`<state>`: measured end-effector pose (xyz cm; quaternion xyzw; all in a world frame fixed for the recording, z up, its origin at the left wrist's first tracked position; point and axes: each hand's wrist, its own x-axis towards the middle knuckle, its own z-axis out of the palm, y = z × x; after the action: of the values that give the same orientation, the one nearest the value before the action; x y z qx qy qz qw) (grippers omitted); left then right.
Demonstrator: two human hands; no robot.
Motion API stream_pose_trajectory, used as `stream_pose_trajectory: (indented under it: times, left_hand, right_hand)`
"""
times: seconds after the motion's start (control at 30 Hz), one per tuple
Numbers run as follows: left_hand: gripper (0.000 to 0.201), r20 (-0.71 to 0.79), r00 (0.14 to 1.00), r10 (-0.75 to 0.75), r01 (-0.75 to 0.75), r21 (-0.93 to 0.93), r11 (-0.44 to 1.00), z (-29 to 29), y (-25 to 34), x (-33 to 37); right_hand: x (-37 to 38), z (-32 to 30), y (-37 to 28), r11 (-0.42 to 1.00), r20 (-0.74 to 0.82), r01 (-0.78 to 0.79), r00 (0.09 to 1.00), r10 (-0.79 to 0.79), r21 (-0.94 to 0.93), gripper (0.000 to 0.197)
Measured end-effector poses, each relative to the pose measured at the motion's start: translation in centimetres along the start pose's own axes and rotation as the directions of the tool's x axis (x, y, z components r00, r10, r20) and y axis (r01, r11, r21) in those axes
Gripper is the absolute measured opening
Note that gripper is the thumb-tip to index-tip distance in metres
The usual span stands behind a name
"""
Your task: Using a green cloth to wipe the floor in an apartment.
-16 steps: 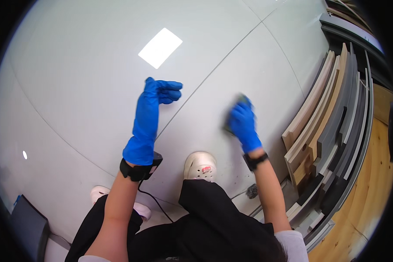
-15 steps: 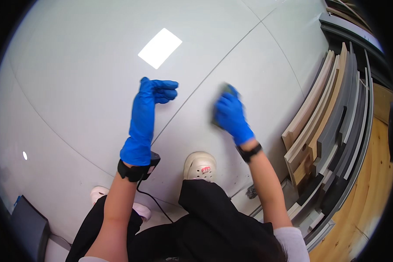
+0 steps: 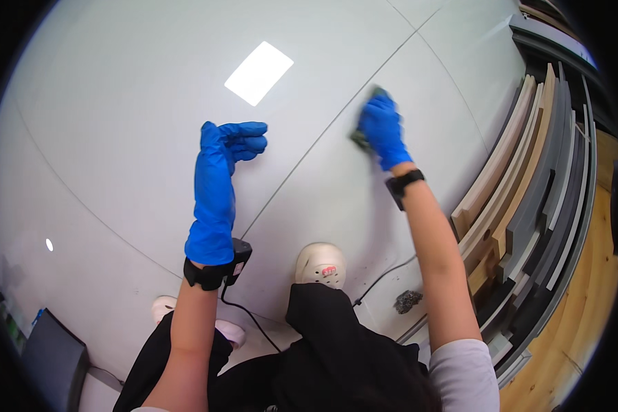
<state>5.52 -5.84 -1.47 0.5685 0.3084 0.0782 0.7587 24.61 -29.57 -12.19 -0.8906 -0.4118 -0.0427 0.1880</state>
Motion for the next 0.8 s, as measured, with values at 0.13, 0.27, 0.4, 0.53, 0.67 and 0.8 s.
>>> stream_pose_trajectory:
  times: [0.13,0.27,0.4,0.53,0.67,0.8]
  left_hand:
    - [0.056,0.093,0.996,0.018,-0.012,-0.058,0.998,0.8,0.1,-0.1]
    - [0.057,0.117,0.993,0.006,0.004,-0.088,0.996,0.0,-0.8,-0.6]
    - [0.063,0.076,0.997,-0.014,0.021,-0.088,0.996,0.5,-1.4,-0.7]
    - [0.062,-0.065,0.997,0.044,-0.046,-0.026,0.999,-1.1,-1.0,-0.7]
    - [0.054,-0.197,0.975,0.107,-0.117,-0.041,0.992,-4.0,-1.4,0.0]
    - [0.059,-0.288,0.948,0.134,-0.157,-0.06,0.986,-3.3,-0.6,0.5]
  right_hand:
    - [-12.8,-4.7,4.8,0.86,-0.085,-0.457,0.87,0.485,0.227,0.011]
    - [-28.0,-6.4,-0.2,0.513,-0.061,-0.726,0.55,0.833,0.458,0.019]
    - [-41.7,-8.8,-3.6,0.336,-0.054,-0.922,0.332,0.942,0.194,0.017]
    - [-27.9,-9.1,-6.4,0.654,0.016,-0.73,0.669,0.743,0.198,0.011]
    - [-7.9,-3.0,-11.6,0.992,-0.07,0.042,0.997,-0.034,0.117,0.008]
    - [1.0,3.1,-19.0,0.899,0.032,0.38,0.918,-0.396,0.218,0.004]
